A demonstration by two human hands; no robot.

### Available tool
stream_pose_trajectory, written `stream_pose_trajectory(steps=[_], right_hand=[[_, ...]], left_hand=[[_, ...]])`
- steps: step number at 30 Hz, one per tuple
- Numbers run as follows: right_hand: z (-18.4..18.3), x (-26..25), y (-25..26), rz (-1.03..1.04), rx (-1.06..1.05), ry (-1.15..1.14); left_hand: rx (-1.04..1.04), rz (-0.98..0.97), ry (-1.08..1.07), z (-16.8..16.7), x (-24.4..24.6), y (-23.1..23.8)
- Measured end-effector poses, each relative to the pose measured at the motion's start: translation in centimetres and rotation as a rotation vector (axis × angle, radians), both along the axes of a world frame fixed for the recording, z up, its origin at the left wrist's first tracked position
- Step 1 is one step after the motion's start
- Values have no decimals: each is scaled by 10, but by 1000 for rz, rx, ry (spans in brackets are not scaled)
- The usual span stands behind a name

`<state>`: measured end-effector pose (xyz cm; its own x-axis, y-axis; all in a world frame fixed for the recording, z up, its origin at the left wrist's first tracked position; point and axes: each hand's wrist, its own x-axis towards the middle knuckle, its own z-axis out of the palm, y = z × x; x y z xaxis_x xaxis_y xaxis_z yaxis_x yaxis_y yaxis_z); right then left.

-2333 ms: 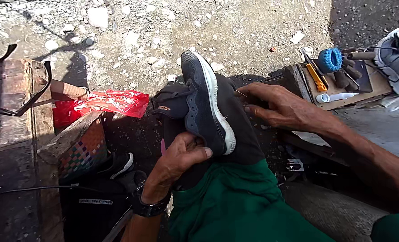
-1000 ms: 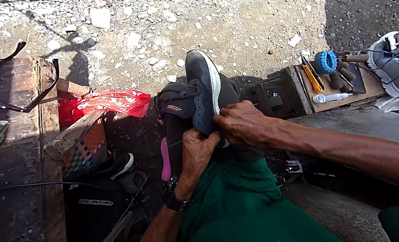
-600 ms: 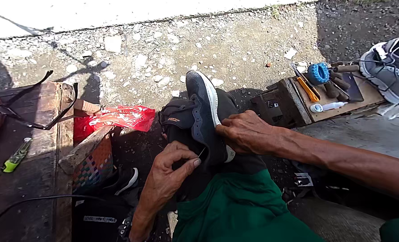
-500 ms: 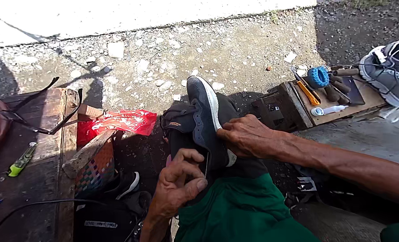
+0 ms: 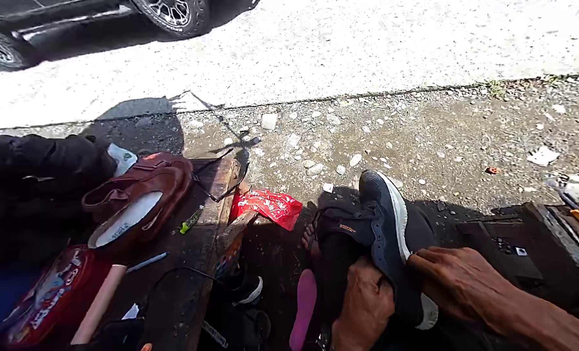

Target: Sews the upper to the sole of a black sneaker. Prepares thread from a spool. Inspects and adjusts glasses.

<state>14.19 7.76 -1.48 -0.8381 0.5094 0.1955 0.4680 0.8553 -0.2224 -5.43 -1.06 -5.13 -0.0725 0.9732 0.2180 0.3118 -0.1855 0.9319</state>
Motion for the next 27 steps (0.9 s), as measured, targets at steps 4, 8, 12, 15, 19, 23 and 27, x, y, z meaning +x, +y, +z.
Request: stream_pose_trajectory(steps=[4, 8, 12, 15, 19, 23, 27], right_hand=[[16, -1, 5, 10, -250, -85], [30, -4, 6, -9, -342, -115], [40, -11, 3, -70, -392, -209], [44, -15, 1, -66, -322, -333], [30, -16, -2, 18, 5, -278], [37, -15, 3, 29, 26, -260], [31, -4, -6, -51, -39, -259]], left_hand=[[-79, -55, 8, 5, -4, 5], [-117, -105, 21, 8, -6, 9], [-155, -128, 10, 8, -10, 7], [-147, -138, 20, 7, -11, 8], [-226, -204, -20, 4, -23, 8], [-241, -196, -79, 8, -22, 7], [-207, -185, -113, 1, -16, 6]])
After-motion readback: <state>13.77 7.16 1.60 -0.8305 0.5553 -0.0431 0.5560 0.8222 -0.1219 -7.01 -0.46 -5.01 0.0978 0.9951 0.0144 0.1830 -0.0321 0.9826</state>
